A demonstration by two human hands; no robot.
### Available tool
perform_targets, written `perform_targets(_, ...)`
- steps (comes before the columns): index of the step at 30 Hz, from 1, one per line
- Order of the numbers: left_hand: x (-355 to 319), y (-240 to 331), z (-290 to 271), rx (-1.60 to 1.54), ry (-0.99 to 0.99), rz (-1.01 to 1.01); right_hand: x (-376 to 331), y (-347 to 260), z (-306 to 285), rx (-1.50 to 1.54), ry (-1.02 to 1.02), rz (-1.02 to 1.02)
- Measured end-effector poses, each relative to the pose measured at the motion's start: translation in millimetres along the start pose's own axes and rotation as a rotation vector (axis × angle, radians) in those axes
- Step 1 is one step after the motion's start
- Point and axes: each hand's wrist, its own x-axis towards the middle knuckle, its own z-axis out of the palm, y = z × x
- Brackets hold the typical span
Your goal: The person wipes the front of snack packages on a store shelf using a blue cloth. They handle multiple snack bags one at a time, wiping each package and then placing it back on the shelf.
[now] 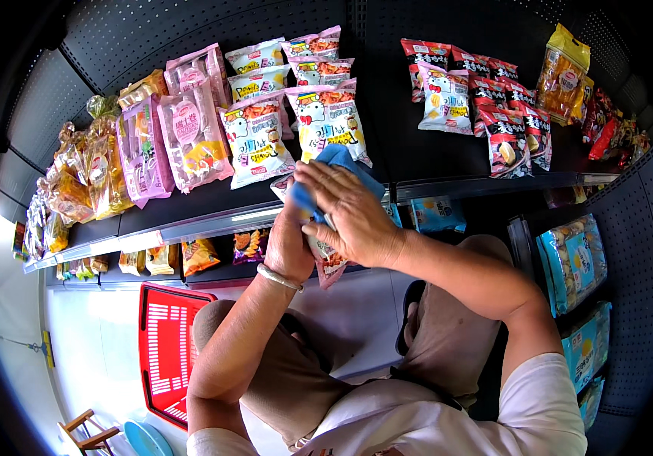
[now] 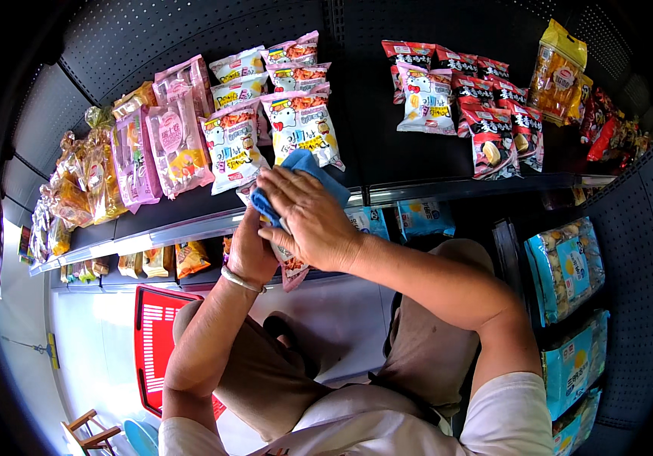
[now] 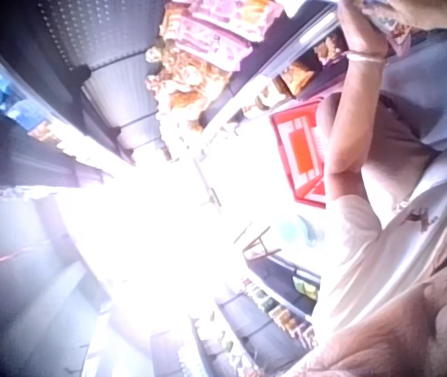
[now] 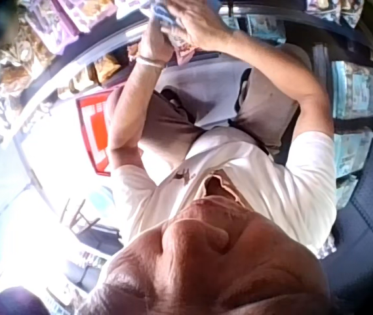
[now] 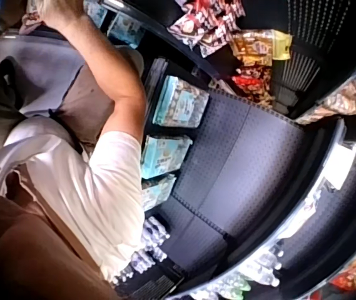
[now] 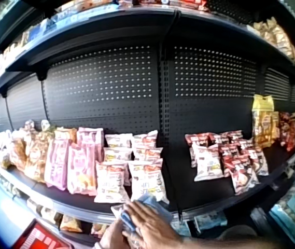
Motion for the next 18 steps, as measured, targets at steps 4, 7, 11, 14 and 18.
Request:
perform_targets(4, 14, 16, -2, -1.667, 0.175, -0.72, -5, -15, -6, 0.022, -0.066, -0.08)
perform_targets(7, 16, 6, -18, -1.573, 0.123, -0.771, -11, -30, -11, 0.054, -0.137, -0.158)
perform_targets(11, 24, -5, -30, -1.428, 0.231, -0.575, -18, -34, -14, 0.051, -0.158, -0.254)
perform_targets(14, 27, 15, -30, -1.55, 0.255, -0.55, -21, -21, -16, 0.038, -0.074, -0.193)
perform_targets(18, 29, 20, -23, -1.505, 0.287, -0.551, -12, 6, -14, 0.022, 0.124, 0.061)
